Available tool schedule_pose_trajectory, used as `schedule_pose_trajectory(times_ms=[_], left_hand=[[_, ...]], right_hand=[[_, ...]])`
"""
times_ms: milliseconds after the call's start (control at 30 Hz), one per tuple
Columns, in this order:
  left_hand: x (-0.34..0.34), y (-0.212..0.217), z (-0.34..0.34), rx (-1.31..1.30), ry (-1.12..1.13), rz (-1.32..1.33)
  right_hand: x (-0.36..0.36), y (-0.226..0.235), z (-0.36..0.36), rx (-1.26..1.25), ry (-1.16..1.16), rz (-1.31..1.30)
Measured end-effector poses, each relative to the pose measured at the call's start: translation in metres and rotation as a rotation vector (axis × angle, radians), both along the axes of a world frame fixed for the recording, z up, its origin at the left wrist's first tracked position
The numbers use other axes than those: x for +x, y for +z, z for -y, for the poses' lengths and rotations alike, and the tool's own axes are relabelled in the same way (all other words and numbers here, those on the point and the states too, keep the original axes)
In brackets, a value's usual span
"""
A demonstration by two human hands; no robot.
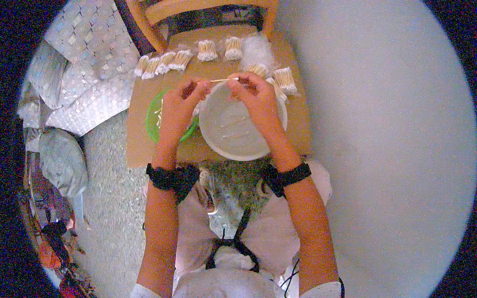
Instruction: The person picks up cotton swabs from a green bowl and a white bowl by hand, placing them into small plastic bags. They then seal the bags and set them aside on the cardboard work surface.
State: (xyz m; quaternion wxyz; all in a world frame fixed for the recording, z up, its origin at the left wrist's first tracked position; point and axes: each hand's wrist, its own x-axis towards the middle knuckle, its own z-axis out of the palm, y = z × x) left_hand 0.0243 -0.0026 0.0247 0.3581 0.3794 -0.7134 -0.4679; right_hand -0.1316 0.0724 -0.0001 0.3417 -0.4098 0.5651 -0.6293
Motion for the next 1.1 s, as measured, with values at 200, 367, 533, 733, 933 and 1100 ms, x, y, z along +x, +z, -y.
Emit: schedule_pose_trajectory(times_ms=[200, 367, 533, 733, 933, 1100], left_hand=[[0.001, 0.002, 0.000, -0.081, 0.035, 0.013], [0.002, 0.004, -0.001, -0.156, 0.037, 0.051], [0.002, 0.006, -0.005, -0.191, 0.089, 0.032], [0.021, -0.015, 0.018, -0.412, 0.020, 0.204], [0.047, -0.027, 0.019, -0.407, -0.148, 0.337], [0.045, -0.030, 0.023, -0.201, -0.223, 0.462]], right_hand=[[-0.001, 0.006, 0.001, -0.053, 0.083, 0.093], [0.003, 0.006, 0.003, -0.123, 0.065, 0.160], [0.009, 0.009, 0.007, -0.133, 0.037, 0.219], [0.006, -0.010, 0.019, -0.084, 0.024, 0.154], [0.015, -0.032, 0.032, -0.042, 0.106, 0.048], [0.028, -0.038, 0.038, -0.013, 0.178, -0.122]])
